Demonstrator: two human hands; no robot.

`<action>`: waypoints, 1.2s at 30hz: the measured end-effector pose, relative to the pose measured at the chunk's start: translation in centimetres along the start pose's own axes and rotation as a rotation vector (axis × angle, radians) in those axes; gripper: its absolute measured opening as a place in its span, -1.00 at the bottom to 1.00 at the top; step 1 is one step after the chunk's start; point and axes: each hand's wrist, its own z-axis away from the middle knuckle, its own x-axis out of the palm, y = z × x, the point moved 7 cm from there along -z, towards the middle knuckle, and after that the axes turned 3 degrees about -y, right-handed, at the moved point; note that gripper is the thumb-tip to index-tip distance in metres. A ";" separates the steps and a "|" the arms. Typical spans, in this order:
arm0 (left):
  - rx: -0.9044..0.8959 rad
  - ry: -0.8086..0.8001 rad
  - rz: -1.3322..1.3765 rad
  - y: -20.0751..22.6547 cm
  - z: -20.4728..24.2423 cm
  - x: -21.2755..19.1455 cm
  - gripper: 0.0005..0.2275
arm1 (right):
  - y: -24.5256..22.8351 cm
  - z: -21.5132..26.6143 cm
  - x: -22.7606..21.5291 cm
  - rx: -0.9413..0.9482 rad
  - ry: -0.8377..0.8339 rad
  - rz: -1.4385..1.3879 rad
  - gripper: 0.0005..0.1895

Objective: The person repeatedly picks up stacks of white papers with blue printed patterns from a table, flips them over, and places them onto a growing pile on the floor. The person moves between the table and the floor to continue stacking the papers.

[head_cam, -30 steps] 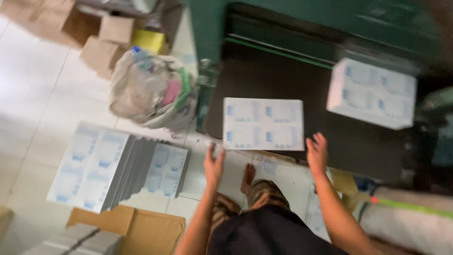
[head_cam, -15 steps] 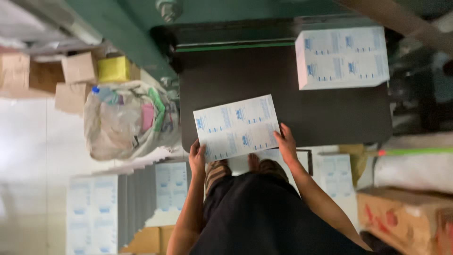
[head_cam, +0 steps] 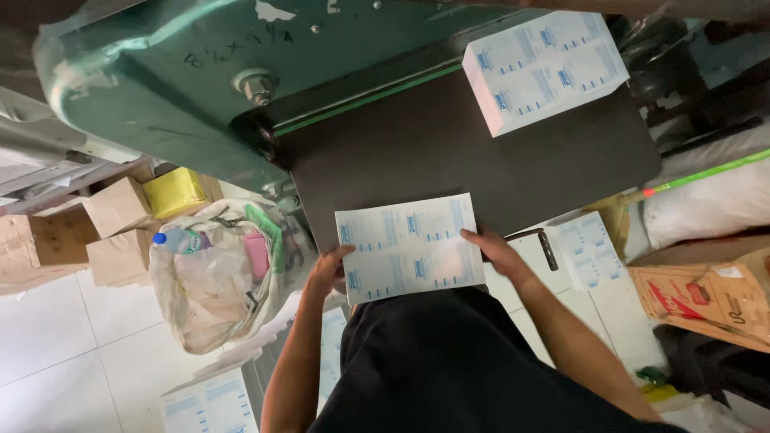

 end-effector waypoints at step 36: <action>0.699 0.303 -0.269 5.7 5.3 3.3 -0.32 | -9.3 -0.1 -2.6 -0.475 -0.009 0.092 -0.15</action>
